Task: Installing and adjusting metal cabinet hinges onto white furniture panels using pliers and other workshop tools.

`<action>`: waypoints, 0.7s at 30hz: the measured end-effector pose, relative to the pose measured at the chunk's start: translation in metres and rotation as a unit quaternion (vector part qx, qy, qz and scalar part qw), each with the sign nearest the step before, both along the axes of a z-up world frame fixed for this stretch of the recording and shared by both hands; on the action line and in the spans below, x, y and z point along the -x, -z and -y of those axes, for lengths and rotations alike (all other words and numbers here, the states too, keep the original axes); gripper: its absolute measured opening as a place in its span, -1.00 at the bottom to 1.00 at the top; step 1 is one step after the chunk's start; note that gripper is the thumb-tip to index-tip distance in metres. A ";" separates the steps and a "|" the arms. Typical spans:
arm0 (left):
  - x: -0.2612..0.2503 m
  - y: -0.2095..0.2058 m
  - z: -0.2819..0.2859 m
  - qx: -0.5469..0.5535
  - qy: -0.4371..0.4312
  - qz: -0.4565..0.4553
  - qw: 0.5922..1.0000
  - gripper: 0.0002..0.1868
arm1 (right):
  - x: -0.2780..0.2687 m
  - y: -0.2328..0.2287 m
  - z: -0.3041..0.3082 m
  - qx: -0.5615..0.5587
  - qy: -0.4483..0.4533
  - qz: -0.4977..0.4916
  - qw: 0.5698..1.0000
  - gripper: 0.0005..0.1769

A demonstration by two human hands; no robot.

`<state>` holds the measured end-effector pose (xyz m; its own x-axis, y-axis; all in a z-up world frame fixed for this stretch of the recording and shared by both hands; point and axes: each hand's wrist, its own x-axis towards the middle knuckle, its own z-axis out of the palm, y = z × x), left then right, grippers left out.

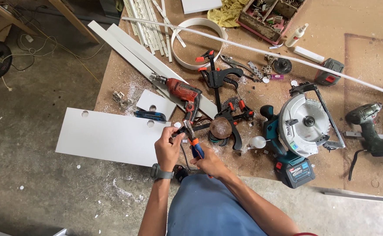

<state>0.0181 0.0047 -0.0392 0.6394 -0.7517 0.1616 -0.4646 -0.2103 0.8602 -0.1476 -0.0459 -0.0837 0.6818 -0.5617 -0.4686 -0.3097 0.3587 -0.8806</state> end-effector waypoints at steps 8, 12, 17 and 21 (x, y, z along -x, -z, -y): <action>0.006 -0.005 0.005 0.064 0.032 0.196 0.978 -0.74 | -0.005 -0.010 0.001 0.124 -0.042 -0.067 0.989 -0.40; 0.001 -0.010 0.002 0.049 0.049 0.238 0.969 -0.73 | -0.007 0.000 0.002 0.034 -0.057 -0.057 0.996 -0.43; -0.007 0.011 -0.002 0.026 0.117 0.271 0.955 -0.71 | -0.002 -0.010 0.007 -0.003 -0.090 -0.057 0.994 -0.54; -0.003 0.012 -0.004 0.070 0.081 0.260 0.960 -0.70 | 0.000 0.018 0.007 0.150 -0.138 -0.099 0.974 -0.56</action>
